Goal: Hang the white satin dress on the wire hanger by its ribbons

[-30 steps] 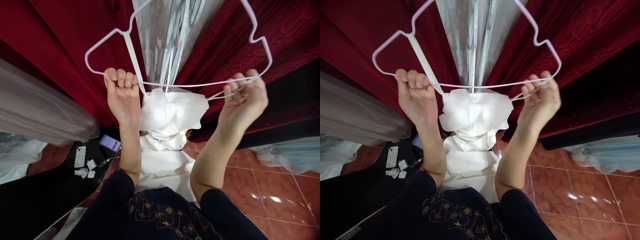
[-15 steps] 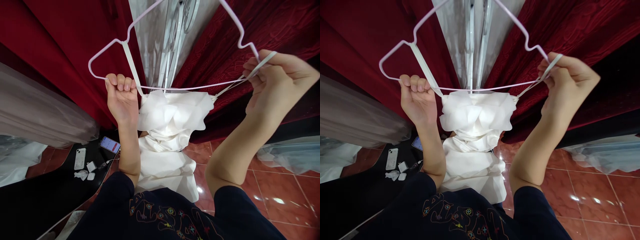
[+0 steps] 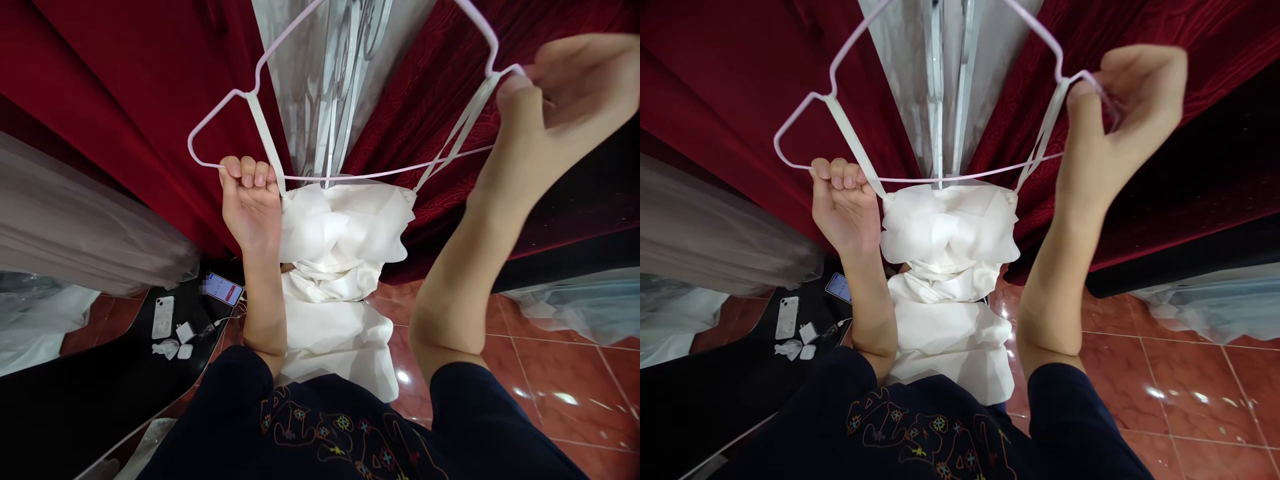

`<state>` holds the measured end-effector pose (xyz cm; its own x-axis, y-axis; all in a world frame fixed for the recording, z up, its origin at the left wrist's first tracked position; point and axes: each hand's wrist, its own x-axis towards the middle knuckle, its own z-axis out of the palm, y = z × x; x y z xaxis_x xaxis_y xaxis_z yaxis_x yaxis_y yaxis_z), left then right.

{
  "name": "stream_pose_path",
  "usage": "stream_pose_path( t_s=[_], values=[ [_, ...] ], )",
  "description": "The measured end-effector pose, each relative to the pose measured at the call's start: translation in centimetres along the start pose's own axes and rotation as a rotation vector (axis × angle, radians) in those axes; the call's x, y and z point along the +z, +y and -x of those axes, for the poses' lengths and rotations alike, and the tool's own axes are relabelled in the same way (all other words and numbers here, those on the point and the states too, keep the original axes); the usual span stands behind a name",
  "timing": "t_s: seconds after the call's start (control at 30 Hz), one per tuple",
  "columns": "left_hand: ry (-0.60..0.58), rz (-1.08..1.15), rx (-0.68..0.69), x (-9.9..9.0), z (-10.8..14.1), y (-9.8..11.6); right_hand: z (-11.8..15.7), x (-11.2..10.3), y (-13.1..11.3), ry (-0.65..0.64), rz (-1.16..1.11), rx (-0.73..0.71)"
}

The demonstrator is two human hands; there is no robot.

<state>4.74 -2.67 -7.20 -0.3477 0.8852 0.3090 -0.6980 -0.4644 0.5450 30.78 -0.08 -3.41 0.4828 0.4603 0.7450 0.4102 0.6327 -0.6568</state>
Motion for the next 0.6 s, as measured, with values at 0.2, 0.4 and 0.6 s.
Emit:
stream_pose_path(
  t_s=[0.2, 0.4, 0.6],
  values=[
    [-0.018, 0.037, 0.003, 0.2, 0.6, -0.5, 9.7, 0.8, -3.6, 0.411, -0.283, 0.077],
    [0.005, -0.006, 0.030, 0.9, 1.0, -0.9, 11.6, 2.3, -2.5, -0.329, -0.441, 0.635],
    [0.040, -0.096, -0.035, 0.1, 1.8, -1.7, 10.6, 3.8, -0.3, -0.100, -0.791, 0.602]
  ],
)
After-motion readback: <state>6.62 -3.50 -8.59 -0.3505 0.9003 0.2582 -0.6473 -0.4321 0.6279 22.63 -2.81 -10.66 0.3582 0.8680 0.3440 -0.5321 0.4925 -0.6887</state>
